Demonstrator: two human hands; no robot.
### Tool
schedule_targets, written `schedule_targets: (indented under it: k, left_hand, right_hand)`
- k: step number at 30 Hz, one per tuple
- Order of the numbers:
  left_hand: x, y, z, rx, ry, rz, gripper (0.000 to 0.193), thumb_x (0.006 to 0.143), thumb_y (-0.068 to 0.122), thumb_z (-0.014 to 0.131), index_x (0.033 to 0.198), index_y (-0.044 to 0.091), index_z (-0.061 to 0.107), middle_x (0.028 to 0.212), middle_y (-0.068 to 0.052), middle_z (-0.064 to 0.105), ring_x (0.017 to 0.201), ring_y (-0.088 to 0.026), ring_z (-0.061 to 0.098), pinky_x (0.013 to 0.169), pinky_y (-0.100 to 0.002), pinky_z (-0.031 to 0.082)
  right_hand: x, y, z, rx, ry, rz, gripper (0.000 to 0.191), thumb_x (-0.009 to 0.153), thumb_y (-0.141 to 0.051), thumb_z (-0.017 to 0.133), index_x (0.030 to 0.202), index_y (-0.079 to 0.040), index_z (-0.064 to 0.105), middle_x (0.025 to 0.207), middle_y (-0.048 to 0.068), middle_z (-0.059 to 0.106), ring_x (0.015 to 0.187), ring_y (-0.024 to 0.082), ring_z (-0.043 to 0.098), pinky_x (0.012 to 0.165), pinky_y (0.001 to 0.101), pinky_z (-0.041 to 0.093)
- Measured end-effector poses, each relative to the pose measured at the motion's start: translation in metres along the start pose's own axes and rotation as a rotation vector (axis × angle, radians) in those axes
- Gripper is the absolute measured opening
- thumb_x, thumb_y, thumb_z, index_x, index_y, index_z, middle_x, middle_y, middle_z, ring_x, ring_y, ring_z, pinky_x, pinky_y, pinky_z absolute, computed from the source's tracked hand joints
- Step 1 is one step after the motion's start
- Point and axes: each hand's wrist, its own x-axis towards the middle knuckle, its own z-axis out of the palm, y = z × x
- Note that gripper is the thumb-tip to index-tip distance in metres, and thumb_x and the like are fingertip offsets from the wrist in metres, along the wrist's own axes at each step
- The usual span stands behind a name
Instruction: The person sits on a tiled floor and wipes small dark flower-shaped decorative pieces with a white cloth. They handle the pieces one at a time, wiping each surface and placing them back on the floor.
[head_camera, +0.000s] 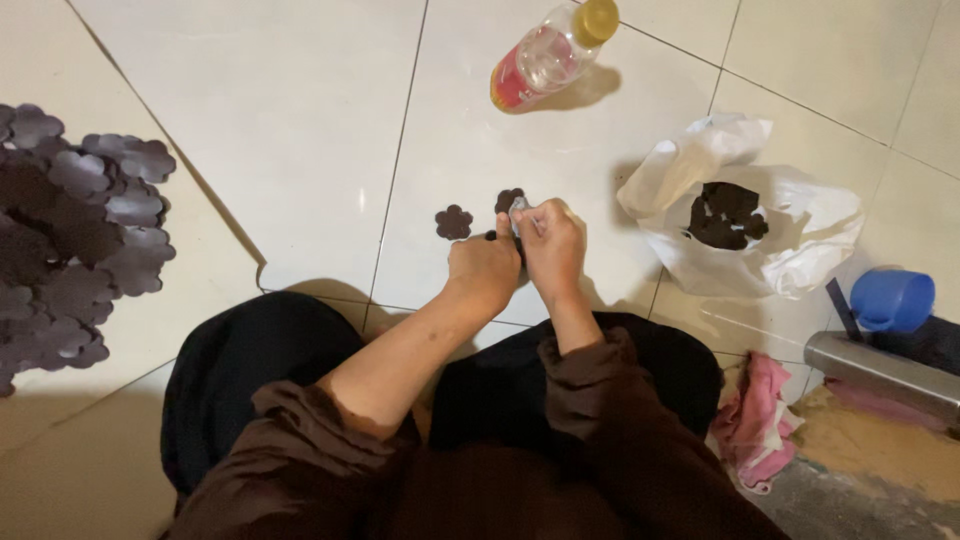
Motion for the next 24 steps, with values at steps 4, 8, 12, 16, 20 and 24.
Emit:
schedule_targets:
  k: [4, 8, 12, 16, 20, 24]
  left_hand:
    - [-0.001, 0.003, 0.0, 0.03, -0.051, -0.005, 0.083, 0.087, 0.012, 0.065, 0.154, -0.015, 0.023, 0.098, -0.011, 0.073, 0.088, -0.025, 0.072, 0.063, -0.039, 0.057]
    - [0.003, 0.002, 0.001, 0.026, -0.081, -0.008, 0.083, 0.09, 0.013, 0.064, 0.156, -0.014, 0.022, 0.098, -0.012, 0.075, 0.088, -0.026, 0.073, 0.063, -0.039, 0.057]
    - [0.012, 0.005, 0.008, -0.039, -0.001, -0.025, 0.077, 0.093, 0.015, 0.061, 0.154, -0.014, 0.022, 0.097, -0.015, 0.074, 0.082, -0.028, 0.074, 0.06, -0.041, 0.056]
    - [0.016, 0.008, 0.015, -0.022, -0.014, -0.036, 0.076, 0.096, 0.015, 0.06, 0.155, -0.013, 0.022, 0.094, -0.013, 0.075, 0.08, -0.027, 0.075, 0.06, -0.041, 0.055]
    - [0.018, 0.008, 0.01, 0.03, -0.078, -0.017, 0.089, 0.086, 0.012, 0.067, 0.157, -0.012, 0.019, 0.093, -0.006, 0.075, 0.083, -0.023, 0.073, 0.059, -0.037, 0.053]
    - [0.019, 0.011, -0.001, -0.043, -0.122, -0.045, 0.086, 0.092, 0.014, 0.063, 0.158, -0.012, 0.014, 0.092, -0.005, 0.076, 0.079, -0.022, 0.074, 0.056, -0.036, 0.052]
  right_hand:
    - [0.005, -0.003, 0.001, -0.013, 0.025, 0.05, 0.024, 0.085, -0.013, 0.083, 0.076, -0.001, 0.064, 0.072, 0.012, 0.067, 0.06, 0.023, 0.061, 0.058, 0.0346, 0.049]
    - [0.016, -0.006, 0.002, 0.048, 0.013, 0.12, 0.025, 0.086, -0.015, 0.082, 0.076, -0.002, 0.063, 0.072, 0.01, 0.069, 0.06, 0.02, 0.063, 0.059, 0.0331, 0.051]
    - [0.005, -0.006, 0.0, 0.011, 0.026, 0.043, 0.023, 0.085, -0.012, 0.082, 0.076, -0.001, 0.064, 0.074, 0.012, 0.069, 0.064, 0.021, 0.063, 0.061, 0.0333, 0.051]
    - [0.006, -0.003, 0.001, 0.064, 0.014, 0.124, 0.019, 0.088, -0.013, 0.078, 0.078, -0.002, 0.065, 0.075, 0.011, 0.072, 0.064, 0.019, 0.065, 0.062, 0.0331, 0.052]
    - [0.037, -0.002, -0.006, 0.054, 0.037, 0.114, 0.021, 0.089, -0.016, 0.079, 0.08, -0.002, 0.066, 0.076, 0.01, 0.073, 0.067, 0.019, 0.068, 0.064, 0.0334, 0.054]
    - [0.053, -0.002, -0.02, -0.063, -0.038, 0.207, 0.023, 0.091, -0.019, 0.08, 0.08, -0.002, 0.07, 0.072, 0.011, 0.072, 0.065, 0.017, 0.068, 0.064, 0.0327, 0.053]
